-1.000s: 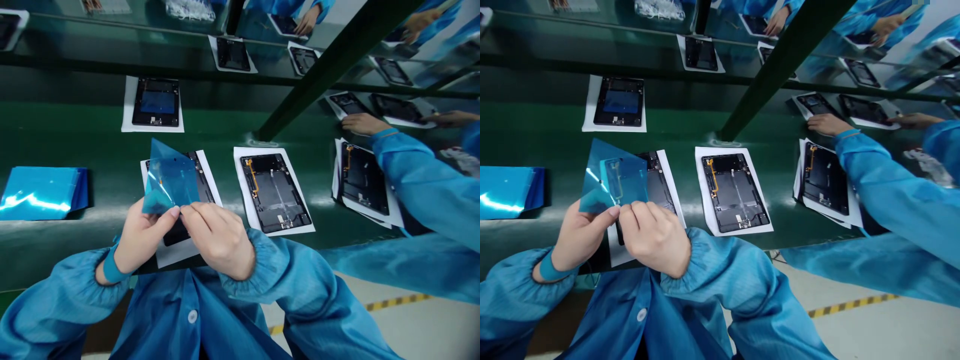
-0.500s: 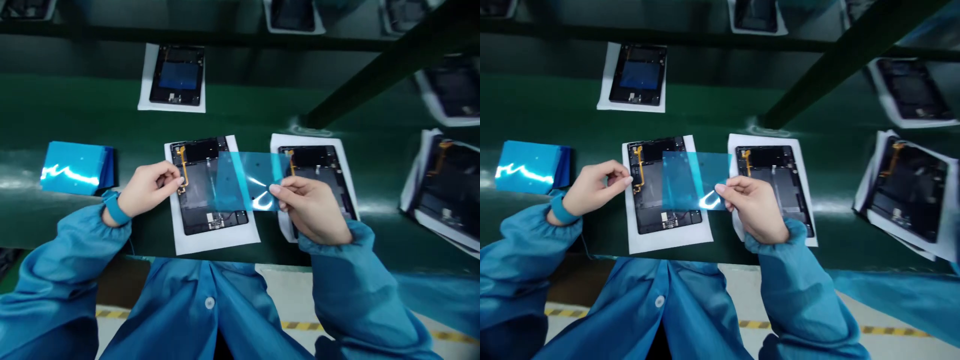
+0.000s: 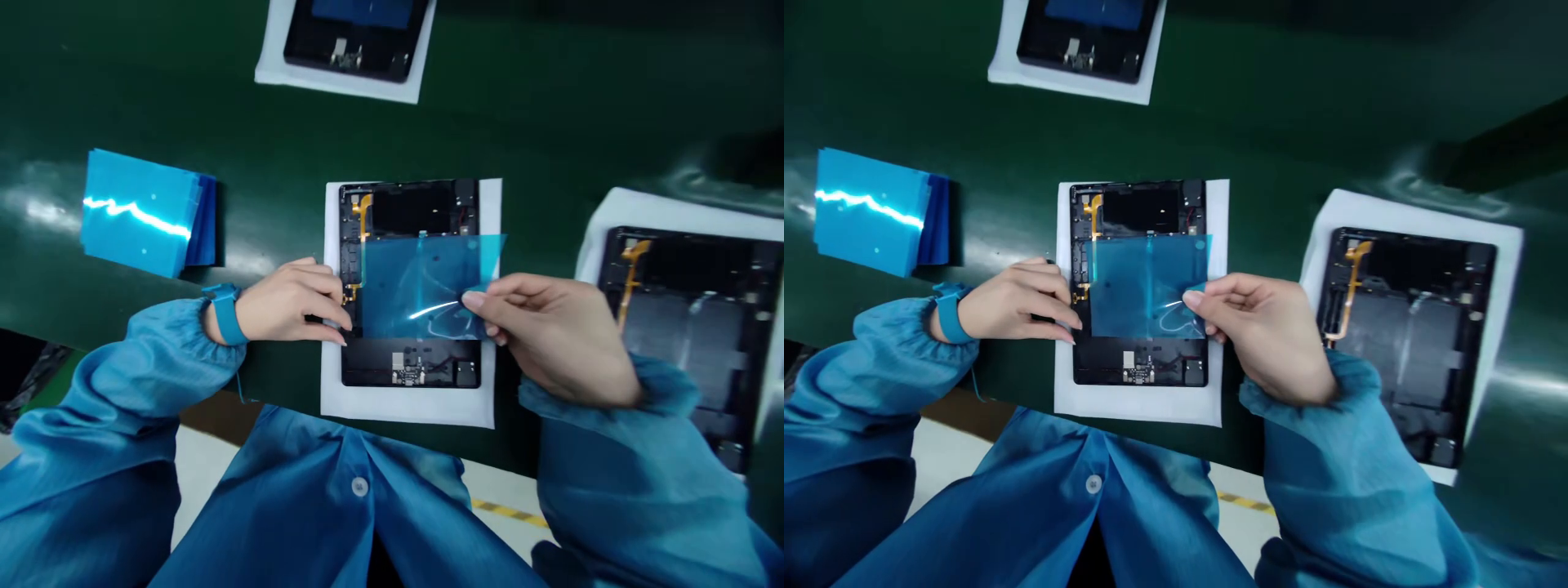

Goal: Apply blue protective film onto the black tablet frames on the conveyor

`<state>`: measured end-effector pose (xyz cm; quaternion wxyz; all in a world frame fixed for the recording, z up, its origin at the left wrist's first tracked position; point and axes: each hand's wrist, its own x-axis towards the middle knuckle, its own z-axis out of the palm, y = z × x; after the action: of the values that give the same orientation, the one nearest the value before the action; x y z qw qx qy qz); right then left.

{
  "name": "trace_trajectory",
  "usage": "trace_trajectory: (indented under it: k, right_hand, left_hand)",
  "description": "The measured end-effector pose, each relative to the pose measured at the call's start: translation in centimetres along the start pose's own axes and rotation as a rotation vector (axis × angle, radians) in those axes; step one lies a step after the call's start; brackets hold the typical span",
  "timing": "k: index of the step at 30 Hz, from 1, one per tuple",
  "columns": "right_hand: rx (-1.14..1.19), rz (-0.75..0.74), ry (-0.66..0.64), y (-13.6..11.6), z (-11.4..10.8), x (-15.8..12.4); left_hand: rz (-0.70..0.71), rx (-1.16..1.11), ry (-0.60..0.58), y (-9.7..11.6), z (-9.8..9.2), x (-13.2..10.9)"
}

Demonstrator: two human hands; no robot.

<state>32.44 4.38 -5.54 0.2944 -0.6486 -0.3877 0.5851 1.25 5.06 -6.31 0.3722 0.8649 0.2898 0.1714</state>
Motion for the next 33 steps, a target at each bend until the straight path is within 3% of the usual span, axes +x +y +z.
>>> trace_trajectory:
  k: [9,17,23,33]
  right_hand:
    - [-0.241,-0.123,0.113,0.9,-0.6,-1.0]
    - [-0.361,-0.118,0.157,0.3,-0.5,-1.4]
    - [-0.395,-0.111,0.177,0.0,-0.2,-1.6]
    - [-0.414,-0.124,0.173,0.0,-0.2,-1.5]
  left_hand:
    - [-0.065,-0.103,-0.011,-0.1,0.1,0.3]
    - [-0.294,-0.190,-0.133,0.3,-0.2,0.9]
    - [-0.326,-0.253,-0.092,0.3,-0.3,0.9]
    - [-0.306,-0.219,-0.125,0.2,-0.3,0.9]
